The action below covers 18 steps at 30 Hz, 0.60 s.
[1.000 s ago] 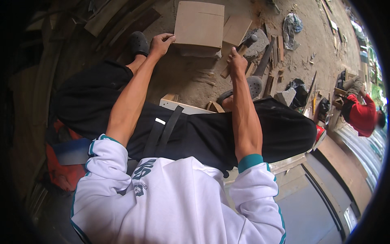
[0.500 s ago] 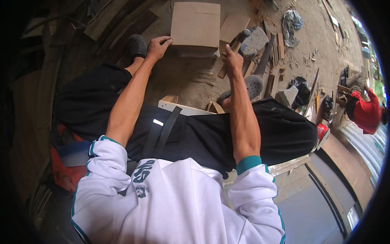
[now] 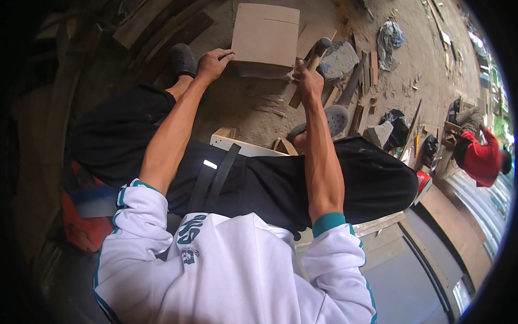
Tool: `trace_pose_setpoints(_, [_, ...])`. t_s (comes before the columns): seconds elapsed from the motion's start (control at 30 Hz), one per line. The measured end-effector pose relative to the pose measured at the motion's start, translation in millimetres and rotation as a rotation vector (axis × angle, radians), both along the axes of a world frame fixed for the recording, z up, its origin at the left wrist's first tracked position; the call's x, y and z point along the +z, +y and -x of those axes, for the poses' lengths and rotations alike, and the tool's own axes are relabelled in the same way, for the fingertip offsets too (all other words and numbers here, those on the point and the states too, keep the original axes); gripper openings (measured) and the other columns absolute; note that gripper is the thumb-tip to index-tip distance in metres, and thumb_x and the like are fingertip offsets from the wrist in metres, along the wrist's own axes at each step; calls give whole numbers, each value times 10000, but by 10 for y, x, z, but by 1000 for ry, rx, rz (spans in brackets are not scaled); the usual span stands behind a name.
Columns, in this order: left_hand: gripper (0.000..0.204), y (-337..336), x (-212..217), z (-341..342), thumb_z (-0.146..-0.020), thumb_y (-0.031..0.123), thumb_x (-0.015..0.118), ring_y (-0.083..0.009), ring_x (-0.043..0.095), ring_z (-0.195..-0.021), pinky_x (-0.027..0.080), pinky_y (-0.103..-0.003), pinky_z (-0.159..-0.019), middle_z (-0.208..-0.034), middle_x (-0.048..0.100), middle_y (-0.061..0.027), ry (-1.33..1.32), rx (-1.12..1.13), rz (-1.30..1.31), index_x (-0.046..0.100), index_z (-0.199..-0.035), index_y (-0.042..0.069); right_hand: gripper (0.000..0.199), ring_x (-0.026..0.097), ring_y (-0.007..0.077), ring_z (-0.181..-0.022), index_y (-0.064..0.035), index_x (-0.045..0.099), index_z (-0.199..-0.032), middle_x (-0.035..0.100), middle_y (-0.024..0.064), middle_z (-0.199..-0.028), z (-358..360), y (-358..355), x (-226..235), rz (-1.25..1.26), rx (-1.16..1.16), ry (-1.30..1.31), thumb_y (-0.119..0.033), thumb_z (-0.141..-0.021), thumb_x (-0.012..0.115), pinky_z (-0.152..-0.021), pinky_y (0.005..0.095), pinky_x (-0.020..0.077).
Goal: The person assembles a small wooden box by hand, using a hammer to drive nails into the joints. They position and secure multiple wooden panels, then use a hand saw to trim excess material from the assembled structure.
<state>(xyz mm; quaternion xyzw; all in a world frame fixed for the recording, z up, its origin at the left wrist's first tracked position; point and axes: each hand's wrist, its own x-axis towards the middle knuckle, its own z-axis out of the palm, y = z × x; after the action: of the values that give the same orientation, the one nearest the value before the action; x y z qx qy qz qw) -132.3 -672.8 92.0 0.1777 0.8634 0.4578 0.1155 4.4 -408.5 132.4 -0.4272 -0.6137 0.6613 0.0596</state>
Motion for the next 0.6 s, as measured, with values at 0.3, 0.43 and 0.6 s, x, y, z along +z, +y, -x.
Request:
trace_pose_setpoints(0.3, [180,-19,31,60,-844,214,708,-242,675,-867,523,-326,-768,-923,698,-80,68,-61,-59,742,-956,78,391,547,128,-469,4,634,-902,554,31,-610,112,-264,419,-215,322,-46,-378,-868,709,-441,282,441])
trace_pose_setpoints(0.43, [189,-32,-29,75,-861,247,701,-228,681,-870,526,-323,-767,-937,702,-62,102,-78,-59,744,-965,95,319,548,111,-479,-14,603,-946,550,23,-636,188,-592,697,-270,487,-16,-308,-877,704,-434,273,438])
trace_pose_setpoints(0.6, [197,-27,-49,33,-853,239,705,-229,684,-865,526,-325,-769,-942,704,-68,109,-59,-96,742,-959,77,252,546,116,-493,-7,581,-1091,554,33,-659,280,-782,628,-411,657,73,-124,-873,631,-449,282,453])
